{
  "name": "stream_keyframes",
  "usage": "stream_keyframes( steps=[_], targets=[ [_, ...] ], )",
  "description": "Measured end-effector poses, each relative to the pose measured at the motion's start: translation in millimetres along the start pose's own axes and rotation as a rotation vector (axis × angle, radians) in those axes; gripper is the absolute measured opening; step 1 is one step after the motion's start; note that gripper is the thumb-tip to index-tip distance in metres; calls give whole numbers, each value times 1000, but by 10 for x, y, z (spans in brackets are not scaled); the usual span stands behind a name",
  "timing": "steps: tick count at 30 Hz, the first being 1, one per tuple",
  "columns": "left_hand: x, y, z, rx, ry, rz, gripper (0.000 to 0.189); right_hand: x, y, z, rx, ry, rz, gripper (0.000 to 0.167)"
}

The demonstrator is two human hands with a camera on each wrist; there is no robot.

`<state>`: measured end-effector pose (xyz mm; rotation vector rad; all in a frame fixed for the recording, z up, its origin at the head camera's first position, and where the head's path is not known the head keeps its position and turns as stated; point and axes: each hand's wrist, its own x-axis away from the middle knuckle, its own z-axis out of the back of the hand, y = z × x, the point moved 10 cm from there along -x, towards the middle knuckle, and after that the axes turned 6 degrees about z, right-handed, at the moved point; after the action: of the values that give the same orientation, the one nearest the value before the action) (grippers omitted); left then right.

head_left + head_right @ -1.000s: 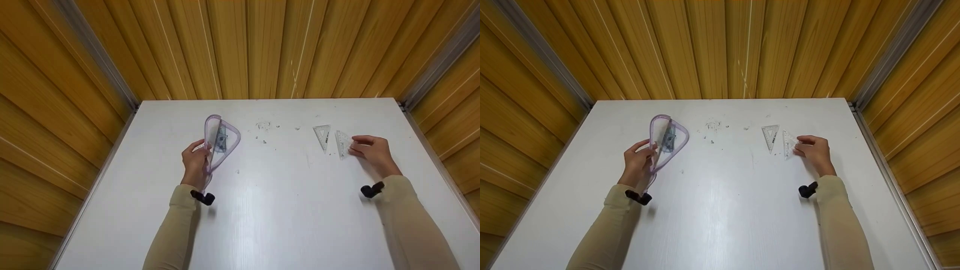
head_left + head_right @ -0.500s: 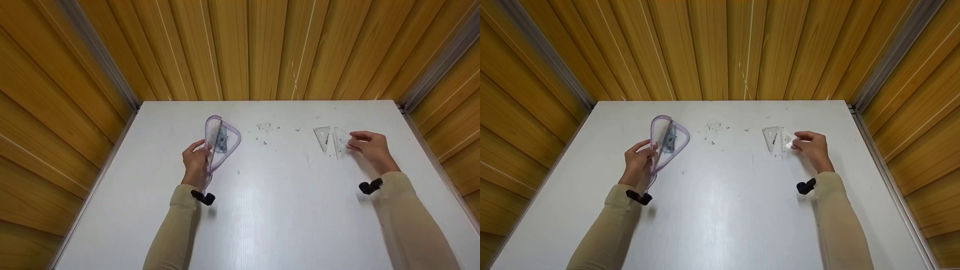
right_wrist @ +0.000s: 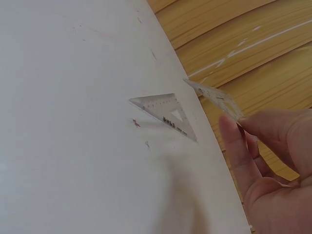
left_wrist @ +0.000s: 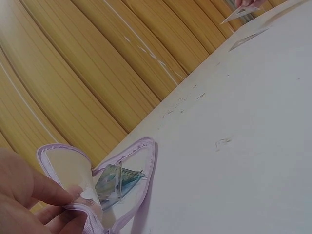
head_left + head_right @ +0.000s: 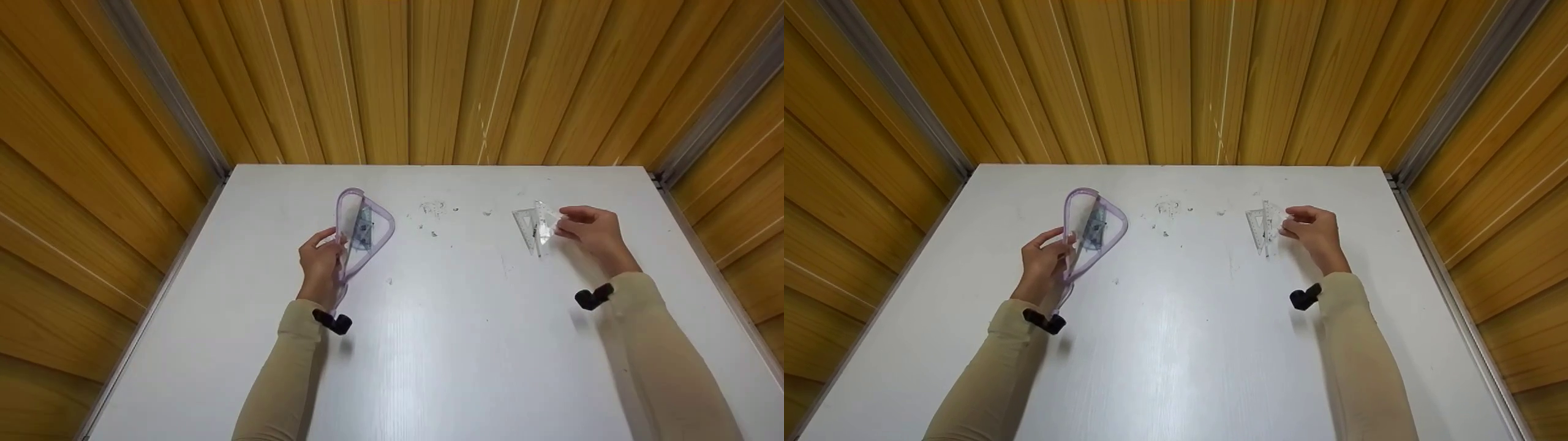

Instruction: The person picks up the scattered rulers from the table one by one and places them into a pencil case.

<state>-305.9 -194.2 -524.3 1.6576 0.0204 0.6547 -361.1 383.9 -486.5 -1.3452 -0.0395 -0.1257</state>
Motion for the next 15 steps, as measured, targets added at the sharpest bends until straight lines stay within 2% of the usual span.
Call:
stream_keyframes(
  steps=[10,15],
  targets=[
    [16,27,-5,-22,-1,-11,42,-56,-89,-182,51,-28,-1,51],
    [25,22,1,-24,-4,-12,45,-89,-104,-289,36,-26,-7,50]
  ],
)
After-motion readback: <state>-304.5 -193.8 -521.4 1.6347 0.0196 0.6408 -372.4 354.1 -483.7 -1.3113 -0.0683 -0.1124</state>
